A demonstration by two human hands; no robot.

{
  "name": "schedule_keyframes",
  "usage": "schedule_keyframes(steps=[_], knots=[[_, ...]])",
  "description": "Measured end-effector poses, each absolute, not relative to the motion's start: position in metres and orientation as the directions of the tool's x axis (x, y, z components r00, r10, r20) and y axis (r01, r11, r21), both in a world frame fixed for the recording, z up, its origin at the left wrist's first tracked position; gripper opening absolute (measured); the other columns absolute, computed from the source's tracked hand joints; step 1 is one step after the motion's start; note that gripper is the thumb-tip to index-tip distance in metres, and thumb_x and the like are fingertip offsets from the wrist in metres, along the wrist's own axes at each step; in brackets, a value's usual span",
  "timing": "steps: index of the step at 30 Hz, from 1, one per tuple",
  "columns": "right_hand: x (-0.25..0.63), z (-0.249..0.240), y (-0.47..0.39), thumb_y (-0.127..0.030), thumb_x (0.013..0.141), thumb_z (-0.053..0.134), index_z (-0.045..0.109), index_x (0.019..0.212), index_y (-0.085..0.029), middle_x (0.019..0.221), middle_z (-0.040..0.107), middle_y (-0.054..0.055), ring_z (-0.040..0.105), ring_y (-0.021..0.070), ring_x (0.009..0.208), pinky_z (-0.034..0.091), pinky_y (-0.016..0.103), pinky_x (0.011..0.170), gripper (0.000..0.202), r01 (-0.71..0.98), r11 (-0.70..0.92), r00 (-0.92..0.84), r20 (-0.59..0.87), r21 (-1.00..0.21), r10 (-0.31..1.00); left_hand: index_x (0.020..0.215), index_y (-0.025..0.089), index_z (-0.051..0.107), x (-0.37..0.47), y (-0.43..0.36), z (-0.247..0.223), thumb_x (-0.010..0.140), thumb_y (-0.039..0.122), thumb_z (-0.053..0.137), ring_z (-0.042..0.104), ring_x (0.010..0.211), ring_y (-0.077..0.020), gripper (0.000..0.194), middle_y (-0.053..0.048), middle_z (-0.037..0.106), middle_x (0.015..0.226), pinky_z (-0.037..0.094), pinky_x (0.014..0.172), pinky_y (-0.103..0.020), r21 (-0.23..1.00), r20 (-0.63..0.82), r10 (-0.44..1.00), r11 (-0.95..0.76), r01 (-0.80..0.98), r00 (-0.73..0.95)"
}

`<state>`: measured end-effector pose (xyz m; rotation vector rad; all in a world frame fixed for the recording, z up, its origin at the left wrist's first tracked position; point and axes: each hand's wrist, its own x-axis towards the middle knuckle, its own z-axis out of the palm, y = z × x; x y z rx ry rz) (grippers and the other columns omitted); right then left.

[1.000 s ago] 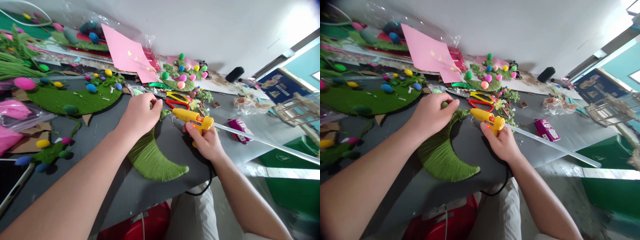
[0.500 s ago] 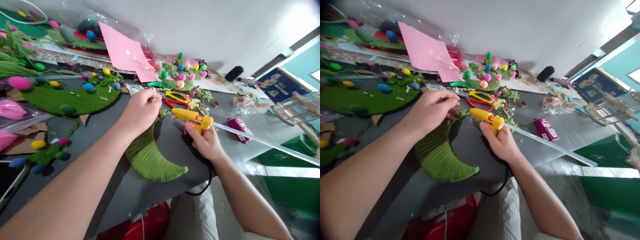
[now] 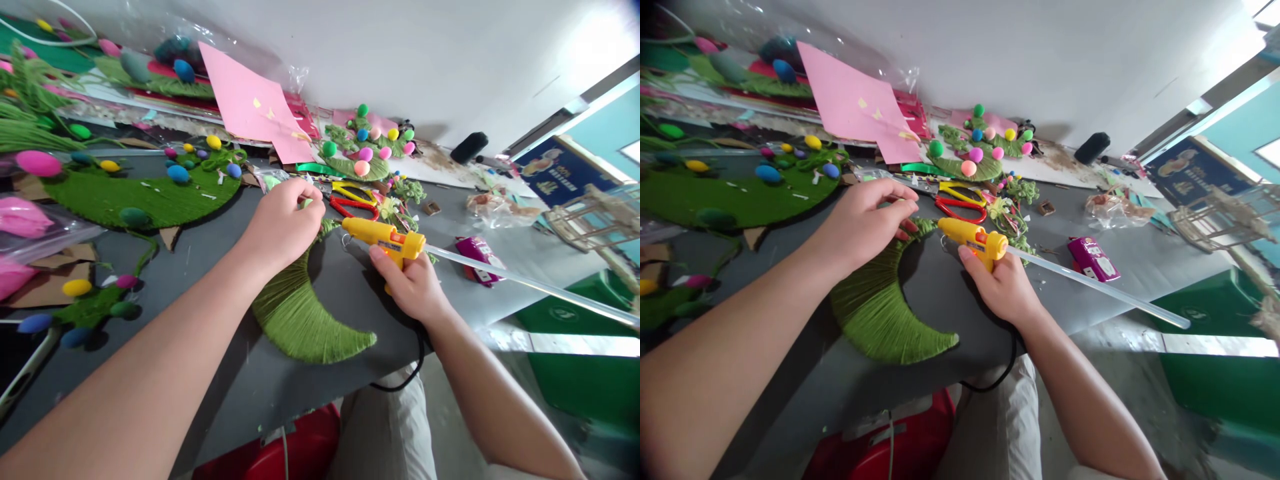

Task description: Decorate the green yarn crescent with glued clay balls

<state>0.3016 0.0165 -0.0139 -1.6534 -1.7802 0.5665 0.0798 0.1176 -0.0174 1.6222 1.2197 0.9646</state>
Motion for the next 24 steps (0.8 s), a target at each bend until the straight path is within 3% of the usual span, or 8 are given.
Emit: schedule_keyframes(steps=[4, 12, 17, 24], knots=[[0.3023, -0.0137, 0.0157, -0.059, 0.104, 0.056, 0.060, 0.079, -0.021, 0.070, 0.058, 0.001, 0.052, 0.0170, 0.067, 0.045, 0.033, 0.065, 0.046, 0.736, 0.111, -0.004, 0.159, -0.668, 0.987, 0.104, 0.024, 0.070, 0.0797, 0.1182, -0.0187, 0.093, 0.032, 0.063, 0.070, 0.081, -0.0239, 0.015, -0.008, 0.078, 0.102, 0.054, 0.072, -0.040, 0.937, 0.072, 0.971, -0.144, 0.318, 0.227], [0.3039, -0.0162, 0.0153, -0.058, 0.103, 0.059, 0.060, 0.076, -0.022, 0.067, 0.057, 0.000, 0.051, 0.0164, 0.063, 0.044, 0.033, 0.063, 0.045, 0.734, 0.114, 0.013, 0.182, -0.669, 0.983, 0.101, 0.024, 0.069, 0.0796, 0.1177, -0.0178, 0.091, 0.032, 0.063, 0.070, 0.078, -0.0235, 0.014, -0.007, 0.078, 0.094, 0.053, 0.069, -0.039, 0.943, 0.055, 0.974, -0.123, 0.309, 0.220], [0.3023, -0.0164, 0.0156, -0.056, 0.103, 0.061, 0.060, 0.075, -0.021, 0.069, 0.058, 0.001, 0.052, 0.0157, 0.065, 0.046, 0.031, 0.063, 0.045, 0.674, 0.122, 0.022, 0.185, -0.728, 0.982, 0.100, 0.024, 0.070, 0.0794, 0.1173, -0.0170, 0.090, 0.032, 0.063, 0.071, 0.077, -0.0234, 0.014, -0.006, 0.078, 0.091, 0.053, 0.068, -0.039, 0.942, 0.053, 0.973, -0.123, 0.312, 0.223], [0.3025, -0.0164, 0.0138, -0.057, 0.099, 0.066, 0.077, 0.088, -0.018, 0.076, 0.068, 0.006, 0.061, 0.0199, 0.072, 0.050, 0.030, 0.061, 0.042, 0.595, 0.066, 0.085, 0.144, -0.801, 0.986, 0.100, 0.024, 0.069, 0.0793, 0.1170, -0.0179, 0.091, 0.031, 0.063, 0.071, 0.076, -0.0230, 0.013, -0.007, 0.078, 0.094, 0.053, 0.068, -0.038, 0.944, 0.049, 0.974, -0.118, 0.309, 0.221]])
